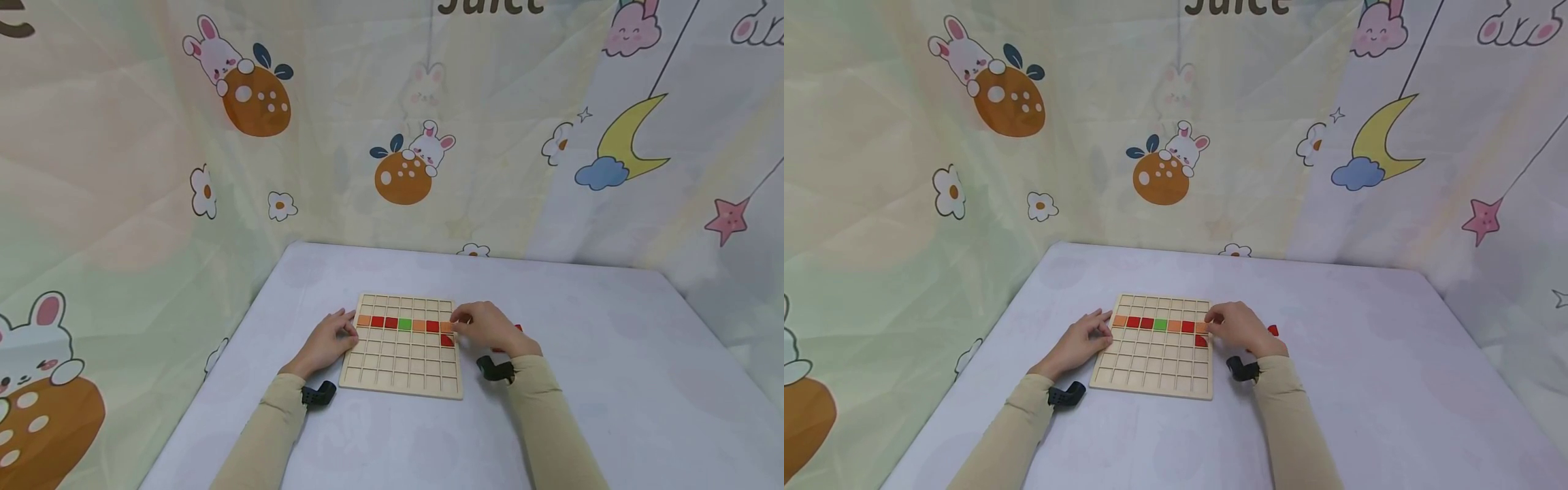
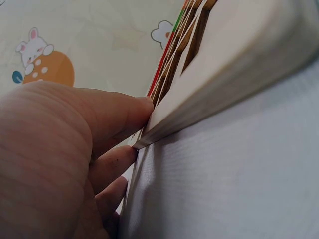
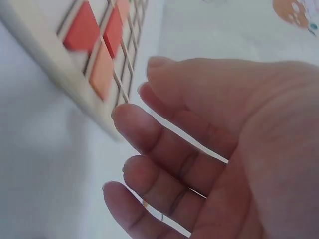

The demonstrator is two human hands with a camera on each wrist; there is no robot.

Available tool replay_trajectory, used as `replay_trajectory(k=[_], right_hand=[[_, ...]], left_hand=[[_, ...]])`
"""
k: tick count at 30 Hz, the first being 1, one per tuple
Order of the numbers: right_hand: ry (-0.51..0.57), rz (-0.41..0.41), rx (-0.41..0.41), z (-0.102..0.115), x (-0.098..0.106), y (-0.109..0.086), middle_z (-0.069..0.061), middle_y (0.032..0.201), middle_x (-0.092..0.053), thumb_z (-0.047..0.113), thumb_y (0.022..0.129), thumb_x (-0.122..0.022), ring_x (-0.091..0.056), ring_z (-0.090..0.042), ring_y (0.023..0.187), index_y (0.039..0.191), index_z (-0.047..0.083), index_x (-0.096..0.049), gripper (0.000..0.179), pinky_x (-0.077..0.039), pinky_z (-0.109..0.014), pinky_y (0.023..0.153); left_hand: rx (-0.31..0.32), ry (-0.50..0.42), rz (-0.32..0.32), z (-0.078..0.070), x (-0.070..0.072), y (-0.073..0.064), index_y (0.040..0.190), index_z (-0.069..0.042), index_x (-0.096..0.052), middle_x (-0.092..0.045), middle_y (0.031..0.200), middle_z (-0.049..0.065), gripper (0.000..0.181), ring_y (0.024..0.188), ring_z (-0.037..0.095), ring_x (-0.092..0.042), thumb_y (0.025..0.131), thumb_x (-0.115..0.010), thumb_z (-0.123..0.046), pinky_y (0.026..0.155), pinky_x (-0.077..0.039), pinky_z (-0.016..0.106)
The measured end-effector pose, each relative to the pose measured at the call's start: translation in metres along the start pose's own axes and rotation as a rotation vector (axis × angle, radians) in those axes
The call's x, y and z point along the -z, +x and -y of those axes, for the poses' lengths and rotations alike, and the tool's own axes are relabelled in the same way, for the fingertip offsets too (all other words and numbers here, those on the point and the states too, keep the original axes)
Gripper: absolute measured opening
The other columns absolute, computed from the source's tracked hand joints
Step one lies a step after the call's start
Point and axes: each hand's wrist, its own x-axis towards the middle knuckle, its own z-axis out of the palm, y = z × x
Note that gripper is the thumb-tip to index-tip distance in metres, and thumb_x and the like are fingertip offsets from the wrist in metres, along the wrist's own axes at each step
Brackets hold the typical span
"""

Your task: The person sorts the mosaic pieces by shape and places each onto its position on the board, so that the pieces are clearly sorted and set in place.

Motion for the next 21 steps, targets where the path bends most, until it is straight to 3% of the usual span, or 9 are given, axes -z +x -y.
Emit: replay_trajectory(k=[4,10,17,21], right_hand=[[-0.016,-0.053,0.011,-0.012,0.011,-0.005,-0.001,0.096,-0.068,0.022,0.092,-0.066,-0.057,-0.019,0.086,0.107,0.012,-0.071,0.018,-0.054,-0.036,0.078],[-0.002,-0.096,-0.023,-0.028,0.023,-0.012,-0.005,0.102,-0.069,0.022,0.094,-0.063,-0.059,-0.023,0.091,0.108,0.010,-0.070,0.020,-0.055,-0.042,0.083],[0.022,-0.090,-0.151,-0.049,0.030,-0.018,-0.011,0.106,-0.066,0.022,0.094,-0.063,-0.056,-0.025,0.090,0.113,0.007,-0.067,0.025,-0.055,-0.039,0.078],[0.052,-0.079,-0.174,-0.060,0.034,-0.023,-0.013,0.104,-0.066,0.018,0.092,-0.063,-0.058,-0.023,0.080,0.113,0.003,-0.066,0.026,-0.055,-0.035,0.071]], left_hand=[[-0.003,0.009,-0.002,0.000,0.000,0.000,0.081,-0.020,-0.064,-0.046,0.149,0.006,0.011,0.147,0.030,-0.023,0.087,-0.072,-0.015,0.123,-0.012,0.051],[-0.002,0.002,-0.003,-0.002,0.000,0.000,0.081,-0.020,-0.064,-0.046,0.150,0.006,0.011,0.147,0.030,-0.023,0.087,-0.072,-0.015,0.122,-0.012,0.052],[-0.003,-0.006,0.003,-0.002,0.001,-0.001,0.081,-0.020,-0.064,-0.046,0.150,0.006,0.011,0.148,0.030,-0.022,0.087,-0.072,-0.016,0.122,-0.012,0.052],[-0.005,-0.002,0.005,-0.001,0.001,0.000,0.081,-0.020,-0.064,-0.046,0.150,0.006,0.011,0.148,0.029,-0.022,0.087,-0.072,-0.016,0.123,-0.012,0.051]])
